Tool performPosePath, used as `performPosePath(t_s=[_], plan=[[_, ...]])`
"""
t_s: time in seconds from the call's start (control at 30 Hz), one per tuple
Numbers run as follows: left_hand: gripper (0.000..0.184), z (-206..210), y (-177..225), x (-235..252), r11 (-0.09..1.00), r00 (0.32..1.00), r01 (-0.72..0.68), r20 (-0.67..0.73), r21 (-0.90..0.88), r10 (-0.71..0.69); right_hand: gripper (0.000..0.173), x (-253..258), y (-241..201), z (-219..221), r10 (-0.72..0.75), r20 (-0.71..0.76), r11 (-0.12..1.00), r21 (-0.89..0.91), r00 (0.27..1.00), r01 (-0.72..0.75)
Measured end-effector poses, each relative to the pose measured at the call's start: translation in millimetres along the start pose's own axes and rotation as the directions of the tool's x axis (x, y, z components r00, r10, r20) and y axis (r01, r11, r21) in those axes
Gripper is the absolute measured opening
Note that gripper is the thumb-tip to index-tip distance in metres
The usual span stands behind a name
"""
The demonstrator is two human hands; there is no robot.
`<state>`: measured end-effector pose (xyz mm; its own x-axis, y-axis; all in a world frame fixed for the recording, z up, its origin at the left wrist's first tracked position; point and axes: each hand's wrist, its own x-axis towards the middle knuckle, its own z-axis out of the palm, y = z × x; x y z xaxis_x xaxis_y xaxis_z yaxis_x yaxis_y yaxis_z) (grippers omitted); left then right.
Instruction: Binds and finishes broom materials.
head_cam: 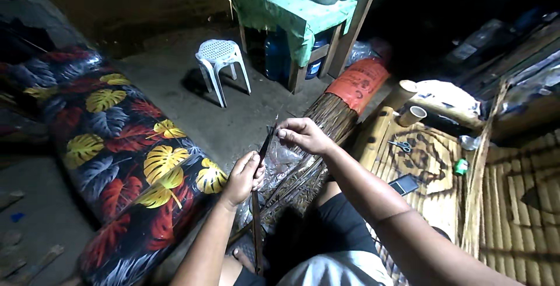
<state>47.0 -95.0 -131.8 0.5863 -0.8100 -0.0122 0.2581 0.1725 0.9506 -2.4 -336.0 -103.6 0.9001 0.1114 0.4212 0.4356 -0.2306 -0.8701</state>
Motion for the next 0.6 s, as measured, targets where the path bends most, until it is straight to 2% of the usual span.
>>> performPosePath(t_s=[0.13, 0.2, 0.27, 0.37, 0.43, 0.5, 0.6], plan=[[0.032, 1.3, -1.5, -0.8, 0.997, 1.000, -0.010, -0.018, 0.070, 0.012, 0.025, 6.3, 4.1, -20.0, -0.066, -0.213, 0.997, 0.017, 0.975, 0.071], [0.032, 2.7, -2.3, -0.3, 0.994, 0.999, -0.012, -0.044, 0.105, 0.017, 0.024, 4.2, -1.0, -25.6, -0.045, -0.258, 0.996, 0.062, 0.965, 0.063], [0.031, 5.9, -1.6, 0.7, 0.988, 0.997, -0.006, -0.079, 0.157, 0.018, 0.026, -3.6, -10.5, -18.8, 0.022, -0.199, 0.997, 0.075, 0.980, -0.008], [0.030, 12.8, -1.4, 3.6, 0.970, 0.993, -0.016, -0.113, 0.244, 0.044, 0.030, -14.5, -10.4, -2.0, 0.156, 0.020, 0.985, 0.071, 0.988, -0.157], [0.030, 15.9, -1.2, 4.0, 0.955, 0.989, -0.037, -0.125, 0.293, 0.076, 0.028, -17.0, -6.4, 4.7, 0.192, 0.113, 0.978, 0.058, 0.975, -0.199], [0.029, 17.9, -2.0, 2.4, 0.952, 0.989, -0.047, -0.117, 0.302, 0.086, 0.026, -18.6, -5.3, 4.6, 0.182, 0.129, 0.980, 0.063, 0.975, -0.191], [0.030, 20.6, -0.7, -0.5, 0.953, 0.991, -0.043, -0.110, 0.299, 0.080, 0.026, -17.6, -8.4, -2.5, 0.130, 0.071, 0.990, 0.044, 0.989, -0.134]])
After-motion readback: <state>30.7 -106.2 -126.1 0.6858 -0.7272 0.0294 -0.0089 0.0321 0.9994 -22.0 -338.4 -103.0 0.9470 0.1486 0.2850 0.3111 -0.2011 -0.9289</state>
